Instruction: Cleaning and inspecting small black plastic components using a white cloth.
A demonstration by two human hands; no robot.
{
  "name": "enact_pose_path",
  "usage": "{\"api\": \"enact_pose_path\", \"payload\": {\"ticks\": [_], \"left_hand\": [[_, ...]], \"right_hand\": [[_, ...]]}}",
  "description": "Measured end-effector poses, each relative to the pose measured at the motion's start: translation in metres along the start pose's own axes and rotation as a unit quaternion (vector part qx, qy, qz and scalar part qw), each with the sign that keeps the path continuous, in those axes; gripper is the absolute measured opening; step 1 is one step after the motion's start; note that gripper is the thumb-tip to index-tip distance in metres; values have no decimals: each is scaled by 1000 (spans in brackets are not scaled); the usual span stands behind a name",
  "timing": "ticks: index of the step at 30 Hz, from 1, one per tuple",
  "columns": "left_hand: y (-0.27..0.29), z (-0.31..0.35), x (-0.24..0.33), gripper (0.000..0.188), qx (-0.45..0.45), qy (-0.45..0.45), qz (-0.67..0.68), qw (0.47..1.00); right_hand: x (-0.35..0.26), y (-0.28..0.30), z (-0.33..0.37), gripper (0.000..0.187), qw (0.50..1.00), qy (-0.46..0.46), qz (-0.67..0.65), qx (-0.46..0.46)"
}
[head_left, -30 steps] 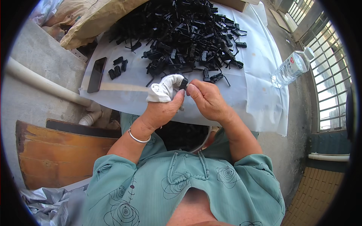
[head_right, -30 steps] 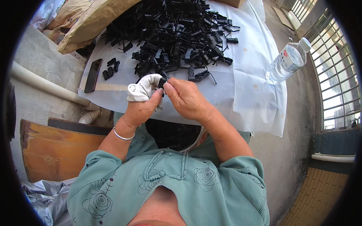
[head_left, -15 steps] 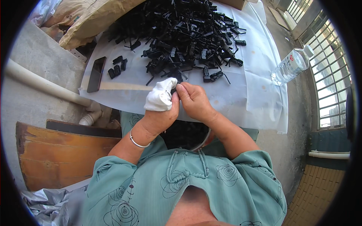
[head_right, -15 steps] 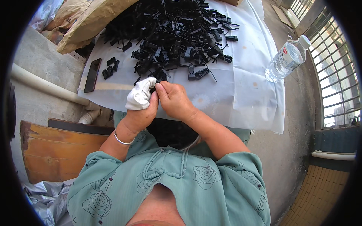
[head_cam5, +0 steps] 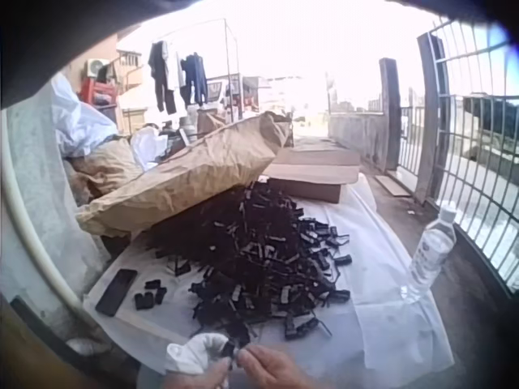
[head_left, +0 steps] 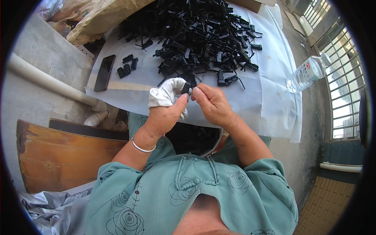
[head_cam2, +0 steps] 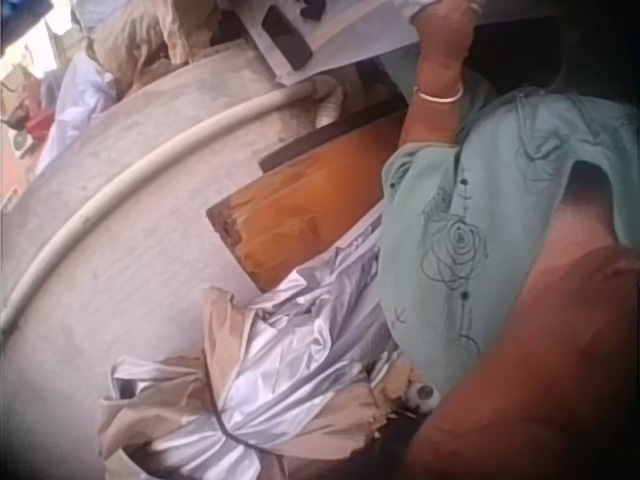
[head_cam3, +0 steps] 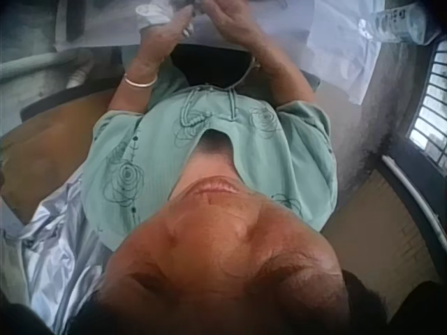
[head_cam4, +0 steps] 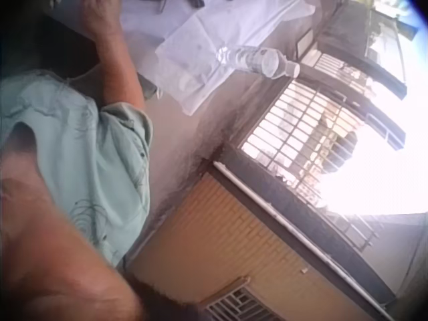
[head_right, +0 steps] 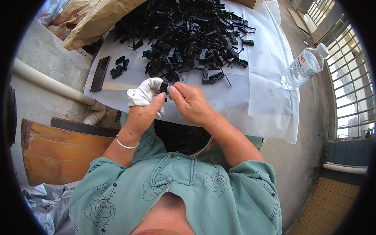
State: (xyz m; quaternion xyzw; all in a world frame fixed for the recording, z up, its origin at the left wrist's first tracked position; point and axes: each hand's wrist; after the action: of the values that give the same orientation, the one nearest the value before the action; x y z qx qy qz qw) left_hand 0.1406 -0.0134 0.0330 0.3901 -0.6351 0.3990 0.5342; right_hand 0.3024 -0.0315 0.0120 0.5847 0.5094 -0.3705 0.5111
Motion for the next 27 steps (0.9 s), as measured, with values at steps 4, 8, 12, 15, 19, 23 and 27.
{"api": "enact_pose_path", "payload": {"ticks": [4,8,12,15,19,23,27], "left_hand": [[-3,0,0,27,2,-22,-42,999],[-6,1,4,25,-2,-59,-131,990],[-4,1,-10,26,7,-192,-278,941],[-1,0,-16,27,2,-294,-366,883],[-2,5,-5,28,2,-156,-241,958],[3,3,2,28,-12,-1,38,999],[4,6,7,25,-13,8,14,1000]], "right_hand": [[-6,-4,0,25,999,-6,33,-16],[-7,-4,-1,25,999,-32,33,-24],[11,-17,-1,26,997,-67,-24,-9],[8,-19,-4,27,996,-87,-10,0],[5,-19,-4,31,995,-25,-99,-11],[-13,-6,1,33,983,-71,-161,-53],[-9,-8,1,33,978,-66,-181,-75]]}}
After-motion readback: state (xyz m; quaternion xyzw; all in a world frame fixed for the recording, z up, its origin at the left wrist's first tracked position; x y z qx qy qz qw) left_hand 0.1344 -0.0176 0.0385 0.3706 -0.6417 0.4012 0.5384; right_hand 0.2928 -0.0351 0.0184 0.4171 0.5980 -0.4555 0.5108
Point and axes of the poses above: each hand's wrist, its own z-axis away from the middle knuckle, its own y-axis out of the back of the hand, x = y × z, and after that the axes turned 5 degrees about -y, right-handed
